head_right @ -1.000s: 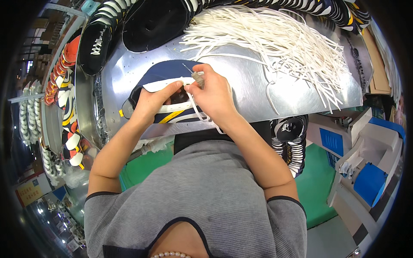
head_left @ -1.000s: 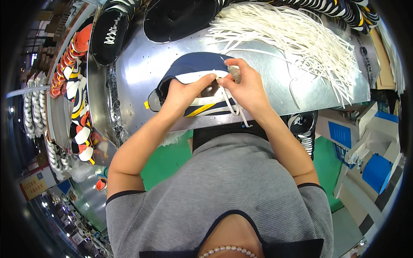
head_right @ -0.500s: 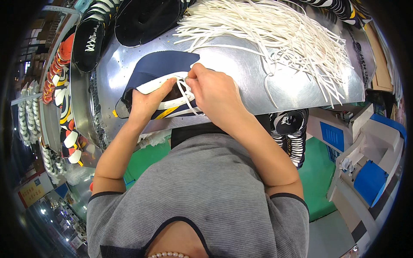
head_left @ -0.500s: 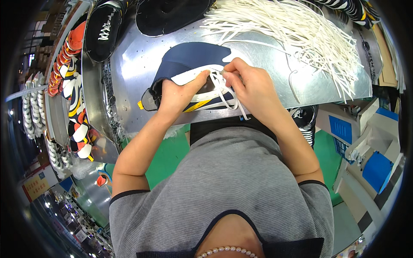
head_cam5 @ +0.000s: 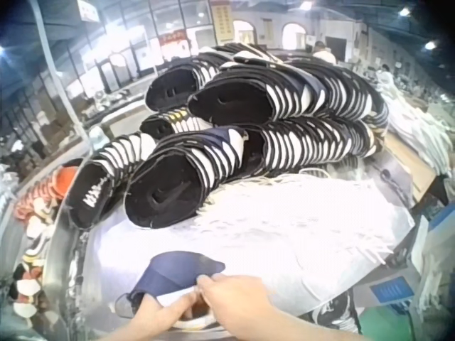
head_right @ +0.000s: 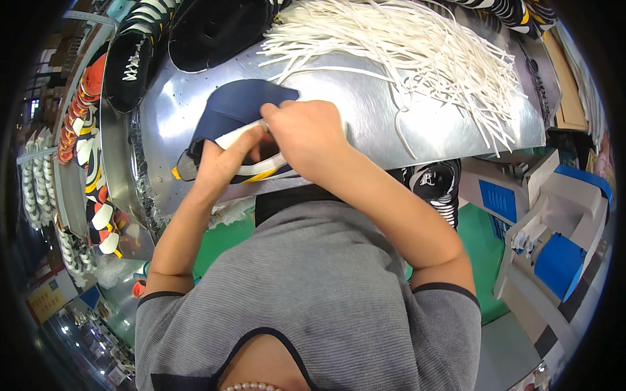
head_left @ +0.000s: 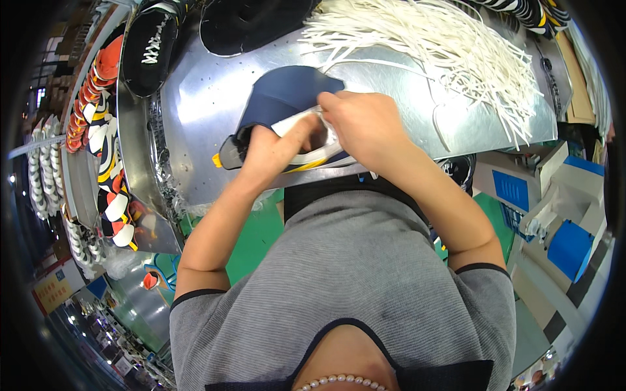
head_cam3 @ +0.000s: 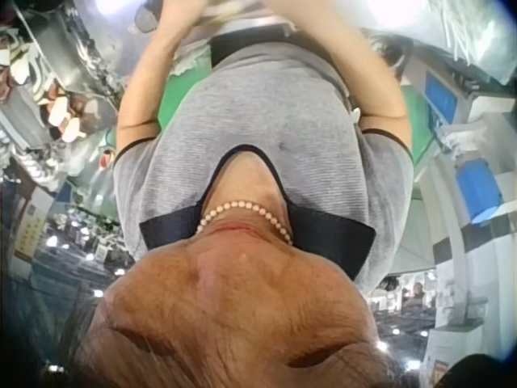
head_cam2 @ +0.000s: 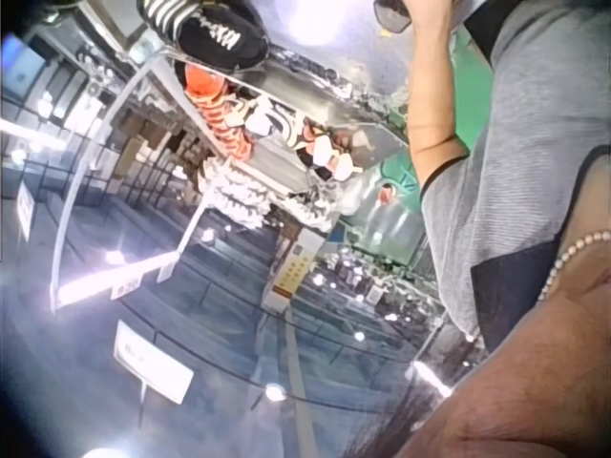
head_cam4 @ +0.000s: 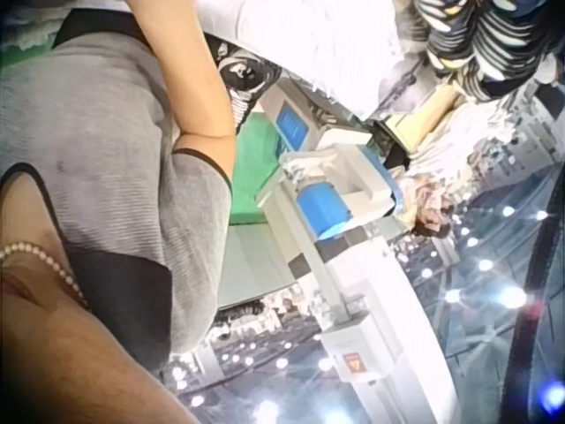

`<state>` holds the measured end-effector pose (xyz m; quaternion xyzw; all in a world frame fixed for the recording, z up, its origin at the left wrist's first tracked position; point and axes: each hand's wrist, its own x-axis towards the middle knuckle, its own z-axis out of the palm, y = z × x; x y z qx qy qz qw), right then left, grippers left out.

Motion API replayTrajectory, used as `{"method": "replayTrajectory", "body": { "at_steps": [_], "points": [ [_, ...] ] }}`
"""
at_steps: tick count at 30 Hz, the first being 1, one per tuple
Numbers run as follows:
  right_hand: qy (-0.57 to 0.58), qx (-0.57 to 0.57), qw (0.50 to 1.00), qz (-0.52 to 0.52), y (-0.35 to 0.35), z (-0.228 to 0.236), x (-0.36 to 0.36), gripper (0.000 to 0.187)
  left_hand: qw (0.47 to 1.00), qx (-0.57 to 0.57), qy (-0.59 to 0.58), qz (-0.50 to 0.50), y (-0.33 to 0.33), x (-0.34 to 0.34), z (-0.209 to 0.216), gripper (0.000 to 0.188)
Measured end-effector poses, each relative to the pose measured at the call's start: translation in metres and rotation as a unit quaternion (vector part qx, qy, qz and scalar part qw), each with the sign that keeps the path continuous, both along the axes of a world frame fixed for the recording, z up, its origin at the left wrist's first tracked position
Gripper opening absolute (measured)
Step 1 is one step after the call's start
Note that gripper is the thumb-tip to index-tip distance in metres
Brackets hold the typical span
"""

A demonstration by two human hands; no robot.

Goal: The person threads white shoelaces through the eyelets of several navy and yellow shoe uppers by hand, pulling the laces through one by one and smoothing them against the tongue, then places the finished uppers onto a stack on the workbench.

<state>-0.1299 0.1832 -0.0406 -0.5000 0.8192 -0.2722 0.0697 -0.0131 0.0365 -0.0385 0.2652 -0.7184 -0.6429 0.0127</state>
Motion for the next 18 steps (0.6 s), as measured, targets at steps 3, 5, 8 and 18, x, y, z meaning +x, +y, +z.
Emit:
{"method": "replayTrajectory", "body": {
  "at_steps": [3,5,8,18],
  "points": [
    [0.023,0.060,0.998,0.014,-0.013,0.005,0.004,0.009,1.000,-0.013,0.011,0.005,0.007,0.001,0.004,0.018],
    [-0.033,0.101,0.994,0.023,-0.009,0.015,-0.014,0.010,0.998,0.026,-0.030,0.040,0.003,-0.002,0.003,0.023],
    [-0.175,0.141,0.974,-0.025,0.008,0.046,-0.037,0.020,0.994,0.087,-0.059,0.015,-0.017,0.003,0.000,0.025],
    [-0.225,-0.168,0.953,-0.114,-0.008,-0.033,-0.012,0.024,0.996,-0.076,-0.029,0.026,-0.004,-0.019,-0.003,0.034]
  ]
}}
